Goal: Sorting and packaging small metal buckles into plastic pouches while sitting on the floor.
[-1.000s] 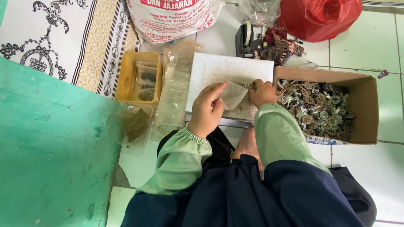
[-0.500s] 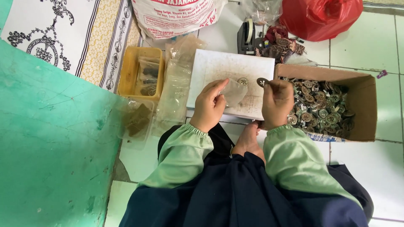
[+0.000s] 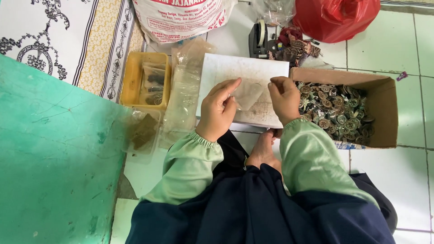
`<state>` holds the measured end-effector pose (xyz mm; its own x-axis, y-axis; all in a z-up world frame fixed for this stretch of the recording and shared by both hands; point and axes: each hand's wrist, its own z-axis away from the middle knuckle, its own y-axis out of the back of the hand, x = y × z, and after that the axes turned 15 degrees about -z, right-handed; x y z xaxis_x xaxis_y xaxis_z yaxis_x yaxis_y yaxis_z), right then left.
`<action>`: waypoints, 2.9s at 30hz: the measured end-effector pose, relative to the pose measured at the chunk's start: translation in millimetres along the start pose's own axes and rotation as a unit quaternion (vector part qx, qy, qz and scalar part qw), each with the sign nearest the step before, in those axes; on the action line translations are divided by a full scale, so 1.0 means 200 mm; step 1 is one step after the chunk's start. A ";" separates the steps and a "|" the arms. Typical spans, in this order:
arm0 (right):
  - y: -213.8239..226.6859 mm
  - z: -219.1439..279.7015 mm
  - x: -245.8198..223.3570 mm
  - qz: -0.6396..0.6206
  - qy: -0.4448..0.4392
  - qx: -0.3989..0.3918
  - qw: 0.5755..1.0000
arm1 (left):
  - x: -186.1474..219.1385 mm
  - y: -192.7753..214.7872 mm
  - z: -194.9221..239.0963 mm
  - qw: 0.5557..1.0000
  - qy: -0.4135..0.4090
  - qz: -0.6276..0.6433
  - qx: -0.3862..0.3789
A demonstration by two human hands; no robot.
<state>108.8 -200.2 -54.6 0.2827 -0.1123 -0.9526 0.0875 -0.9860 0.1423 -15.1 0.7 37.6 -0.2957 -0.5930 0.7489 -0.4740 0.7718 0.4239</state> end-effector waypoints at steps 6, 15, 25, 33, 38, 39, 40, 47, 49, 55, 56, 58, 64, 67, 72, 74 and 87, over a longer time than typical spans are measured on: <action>-0.05 -0.15 0.41 0.271 -0.105 -0.131 0.948 | -0.07 0.03 -0.03 0.999 0.006 -0.042 -0.019; -0.13 -0.19 0.48 0.325 -0.155 -0.123 0.925 | -0.13 0.00 0.10 0.997 0.066 0.022 -0.028; -0.09 0.08 -0.26 -0.112 0.227 0.054 0.966 | -0.17 -0.09 0.09 0.998 0.052 -0.004 -0.024; -0.08 0.02 -0.35 -0.162 0.227 -0.027 0.960 | -0.17 -0.14 0.07 0.998 0.042 -0.045 -0.025; -0.02 -0.02 0.16 0.012 0.008 -0.017 1.000 | 0.01 -0.05 0.01 0.999 0.017 -0.048 -0.018; -0.02 -0.04 0.26 0.121 -0.057 -0.053 0.990 | 0.06 -0.02 -0.02 0.999 0.008 -0.048 -0.014; -0.04 -0.04 0.29 0.121 -0.055 -0.050 0.990 | 0.04 -0.03 -0.02 0.999 0.004 -0.048 -0.015; -0.18 -0.10 0.44 0.384 -0.126 -0.148 0.903 | -0.08 -0.08 0.02 0.998 0.020 -0.057 -0.029; -0.17 -0.05 0.47 0.398 -0.122 -0.148 0.897 | -0.08 -0.07 0.08 0.997 0.033 -0.055 -0.034; -0.08 -0.01 0.16 0.173 -0.135 -0.060 0.974 | -0.10 -0.07 0.09 0.998 0.030 -0.058 -0.027; -0.06 -0.01 0.10 0.103 -0.085 -0.036 0.990 | -0.10 -0.07 0.09 0.997 0.040 -0.057 -0.028; -0.03 0.01 -0.03 0.034 -0.028 -0.007 0.999 | -0.10 -0.07 0.09 0.997 0.043 -0.054 -0.029; 0.04 0.05 -0.02 0.016 0.020 -0.010 1.000 | -0.03 -0.06 0.12 0.998 0.049 -0.039 -0.025; 0.09 0.07 0.29 0.078 -0.044 0.016 0.996 | 0.00 -0.05 0.15 0.998 0.048 -0.039 -0.025; 0.13 0.21 0.51 0.216 -0.145 -0.045 0.964 | -0.04 -0.02 0.20 0.997 0.051 -0.046 -0.024; 0.12 0.20 0.45 0.246 -0.115 -0.055 0.961 | -0.04 -0.02 0.20 0.997 0.050 -0.044 -0.023; 0.22 0.22 0.18 0.129 -0.059 -0.025 0.989 | -0.03 -0.09 0.20 0.997 0.062 -0.025 -0.037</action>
<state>79.9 -253.9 -94.2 0.1881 -0.3769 -0.9069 0.0754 -0.9152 0.3960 -37.3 -18.7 5.1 -0.1658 -0.6011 0.7818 -0.4207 0.7601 0.4952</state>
